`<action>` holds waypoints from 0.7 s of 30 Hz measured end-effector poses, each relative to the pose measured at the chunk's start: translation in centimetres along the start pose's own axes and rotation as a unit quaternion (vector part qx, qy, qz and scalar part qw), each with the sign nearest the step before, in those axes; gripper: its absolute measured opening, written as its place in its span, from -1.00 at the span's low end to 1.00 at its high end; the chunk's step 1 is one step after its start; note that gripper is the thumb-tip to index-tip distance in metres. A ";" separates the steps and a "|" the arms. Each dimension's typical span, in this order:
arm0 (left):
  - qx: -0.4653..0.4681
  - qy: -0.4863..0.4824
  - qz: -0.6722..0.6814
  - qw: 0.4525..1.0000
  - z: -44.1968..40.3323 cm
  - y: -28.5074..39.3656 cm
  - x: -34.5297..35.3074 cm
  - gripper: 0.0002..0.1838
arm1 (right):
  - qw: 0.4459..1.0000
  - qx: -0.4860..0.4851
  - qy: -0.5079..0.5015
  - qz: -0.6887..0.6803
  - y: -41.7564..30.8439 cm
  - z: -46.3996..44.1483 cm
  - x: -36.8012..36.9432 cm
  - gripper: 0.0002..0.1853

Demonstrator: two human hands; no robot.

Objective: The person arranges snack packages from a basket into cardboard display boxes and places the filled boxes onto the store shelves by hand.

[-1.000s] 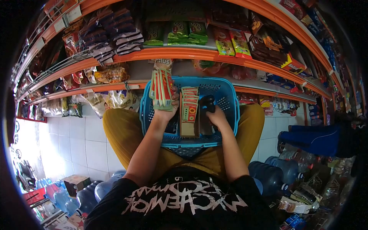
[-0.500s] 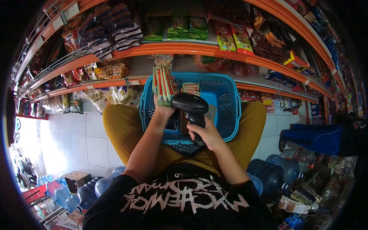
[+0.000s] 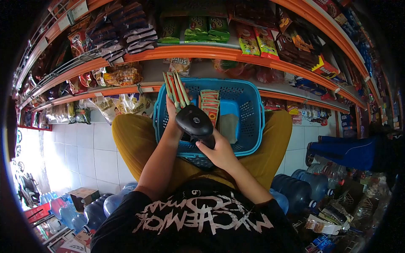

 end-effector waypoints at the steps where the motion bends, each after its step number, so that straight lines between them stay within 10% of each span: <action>1: -0.018 -0.031 -0.015 0.999 -0.3 -0.4 -0.1 -0.52 | 1.000 0.000 0.002 0.000 0.0 -0.1 0.0 -0.58; 11: -0.143 -0.006 -0.006 0.990 -0.3 -5.1 -1.9 -0.56 | 0.983 -0.083 0.118 0.115 0.5 -2.6 -3.2 -0.76; 13: -0.129 -0.038 -0.042 0.990 1.3 -4.5 0.4 -0.62 | 0.989 -0.015 0.141 0.033 1.2 -3.6 -6.6 -0.72; 21: -0.214 -0.019 -0.042 0.976 0.5 -8.0 -2.1 -0.43 | 0.889 0.229 0.008 0.396 18.3 -5.0 -9.2 -0.36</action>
Point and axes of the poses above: each hand's wrist, its own z-axis away from the middle knuckle, its own x-axis out of the palm, y = z × x, the point moved 9 cm from there along -z, towards the middle knuckle, and after that the axes turned 4 degrees about z, right-handed, at the moved point
